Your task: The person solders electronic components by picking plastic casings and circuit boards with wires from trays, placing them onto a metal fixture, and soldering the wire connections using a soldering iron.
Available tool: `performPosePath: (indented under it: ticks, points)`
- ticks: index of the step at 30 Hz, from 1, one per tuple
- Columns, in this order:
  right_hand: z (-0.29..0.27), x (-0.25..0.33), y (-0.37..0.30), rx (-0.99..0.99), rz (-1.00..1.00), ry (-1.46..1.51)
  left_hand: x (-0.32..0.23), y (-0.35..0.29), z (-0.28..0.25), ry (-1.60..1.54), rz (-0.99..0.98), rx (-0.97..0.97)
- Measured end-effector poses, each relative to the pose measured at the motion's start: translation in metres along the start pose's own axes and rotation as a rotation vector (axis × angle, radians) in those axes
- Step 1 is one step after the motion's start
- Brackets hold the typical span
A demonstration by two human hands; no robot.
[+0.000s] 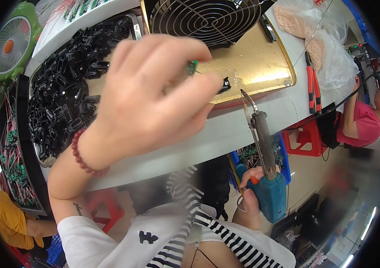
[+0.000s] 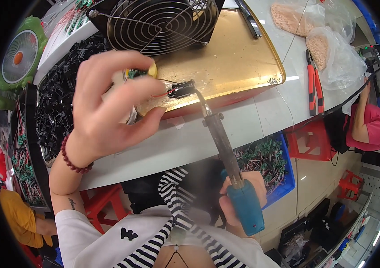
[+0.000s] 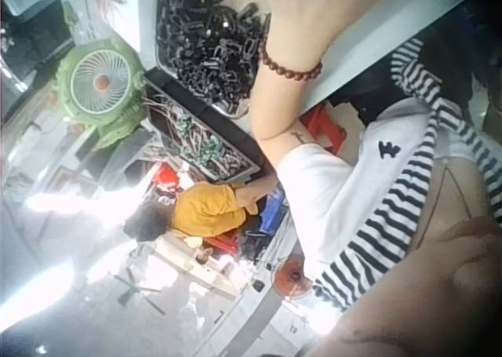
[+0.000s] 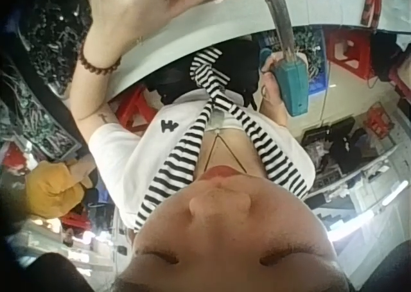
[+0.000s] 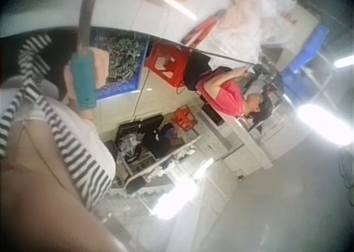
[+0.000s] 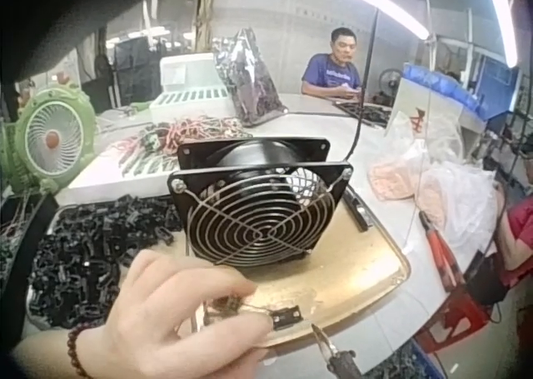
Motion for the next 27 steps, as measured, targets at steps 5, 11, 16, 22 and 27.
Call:
performPosePath:
  ticks: [5, 11, 16, 22, 27]
  points:
    - [-0.004, -0.003, 0.0, -0.056, 0.021, 0.102, 0.019, 0.008, -0.01, -0.079, -0.281, 0.227]
    - [-0.009, -0.013, -0.001, -0.034, 0.065, 0.09, 0.014, 0.018, 0.0, -0.088, -0.308, 0.337]
    - [-0.008, -0.024, -0.005, -0.083, 0.126, 0.242, -0.002, 0.025, -0.003, -0.013, -0.281, 0.378]
    - [-0.016, -0.06, -0.024, -0.197, 0.154, 0.434, -0.016, 0.013, -0.053, -0.008, -0.354, 0.291]
    - [-0.024, -0.053, -0.006, -0.145, 0.015, 0.418, -0.004, -0.018, -0.125, 0.069, -0.563, 0.274]
Point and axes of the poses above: each hand's wrist, its own y-axis towards the middle knuckle, its own z-axis out of the palm, x = y × z, the point moved 9 cm from there along y, towards the middle knuckle, and after that the axes turned 13 degrees about -y, right-handed, at the moved point
